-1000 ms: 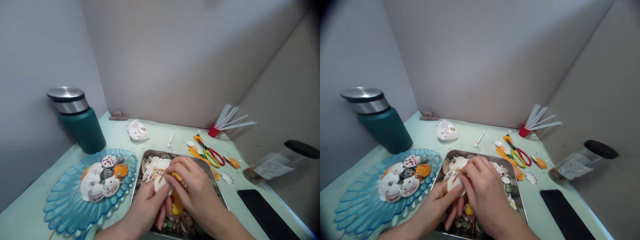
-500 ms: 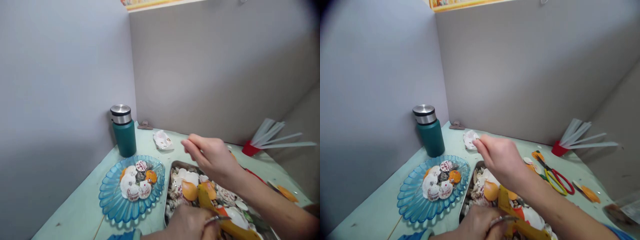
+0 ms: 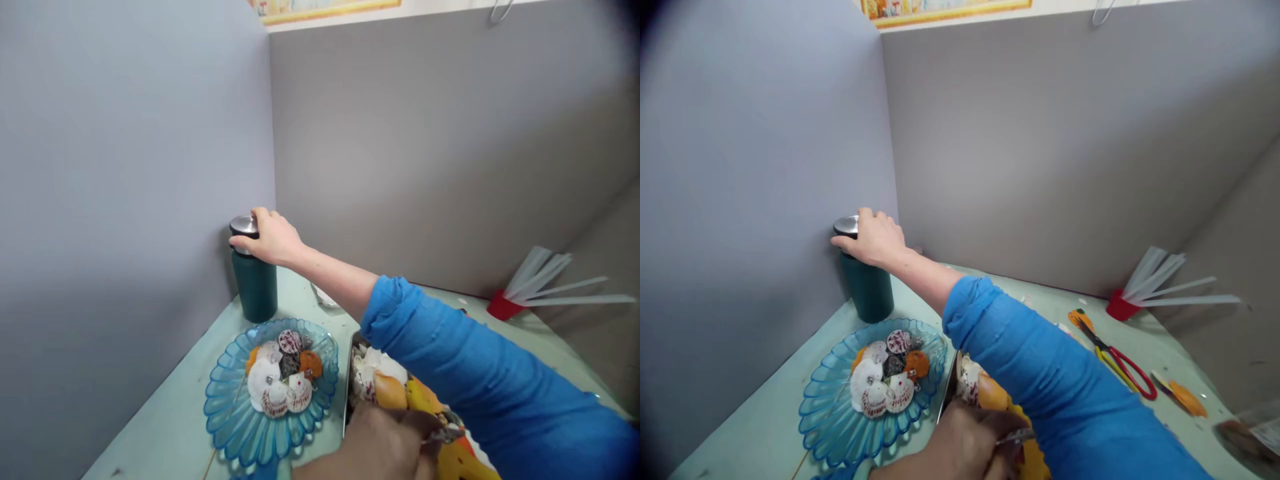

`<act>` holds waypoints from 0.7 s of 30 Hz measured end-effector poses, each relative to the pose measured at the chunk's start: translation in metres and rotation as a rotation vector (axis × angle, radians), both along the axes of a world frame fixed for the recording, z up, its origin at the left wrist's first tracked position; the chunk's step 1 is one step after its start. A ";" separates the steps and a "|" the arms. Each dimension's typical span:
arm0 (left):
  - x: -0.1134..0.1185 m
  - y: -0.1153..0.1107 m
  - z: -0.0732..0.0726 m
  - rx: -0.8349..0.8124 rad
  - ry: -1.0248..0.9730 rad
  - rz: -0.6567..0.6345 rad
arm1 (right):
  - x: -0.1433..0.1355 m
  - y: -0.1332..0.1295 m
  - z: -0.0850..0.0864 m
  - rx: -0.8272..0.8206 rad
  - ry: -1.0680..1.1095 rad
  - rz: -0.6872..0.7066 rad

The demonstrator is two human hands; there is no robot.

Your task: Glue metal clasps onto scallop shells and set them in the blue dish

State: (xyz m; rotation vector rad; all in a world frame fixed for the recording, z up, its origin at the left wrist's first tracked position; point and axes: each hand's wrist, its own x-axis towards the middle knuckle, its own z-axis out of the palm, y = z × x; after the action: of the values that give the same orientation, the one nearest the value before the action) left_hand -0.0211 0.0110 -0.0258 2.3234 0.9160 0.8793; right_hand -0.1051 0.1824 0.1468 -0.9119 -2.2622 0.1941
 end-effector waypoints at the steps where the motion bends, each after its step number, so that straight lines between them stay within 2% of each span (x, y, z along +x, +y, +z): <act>1: 0.001 0.000 0.000 -0.011 0.009 0.000 | -0.003 0.001 -0.001 -0.012 0.019 0.001; 3: 0.001 -0.001 0.002 -0.016 0.023 -0.009 | -0.006 0.002 -0.001 -0.036 0.056 0.009; 6: -0.002 -0.007 0.013 -0.006 0.015 0.010 | 0.001 -0.001 0.008 -0.050 0.103 0.028; 9: -0.007 -0.014 0.025 0.002 0.011 0.080 | 0.025 -0.004 0.017 -0.018 0.077 0.026; 12: -0.007 -0.014 0.028 0.028 0.058 0.021 | 0.060 -0.010 0.016 0.026 -0.094 0.016; 16: 0.000 -0.005 0.014 0.053 0.005 -0.028 | 0.092 -0.027 -0.010 0.100 -0.506 0.161; 21: 0.002 -0.004 0.005 0.073 -0.023 -0.018 | 0.084 -0.067 -0.060 0.158 -0.850 0.198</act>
State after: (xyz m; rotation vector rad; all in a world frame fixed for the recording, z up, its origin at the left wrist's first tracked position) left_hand -0.0187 0.0069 -0.0203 2.3748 0.8651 0.9451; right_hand -0.0211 0.1158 0.0871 -0.7622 -3.0896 -0.3550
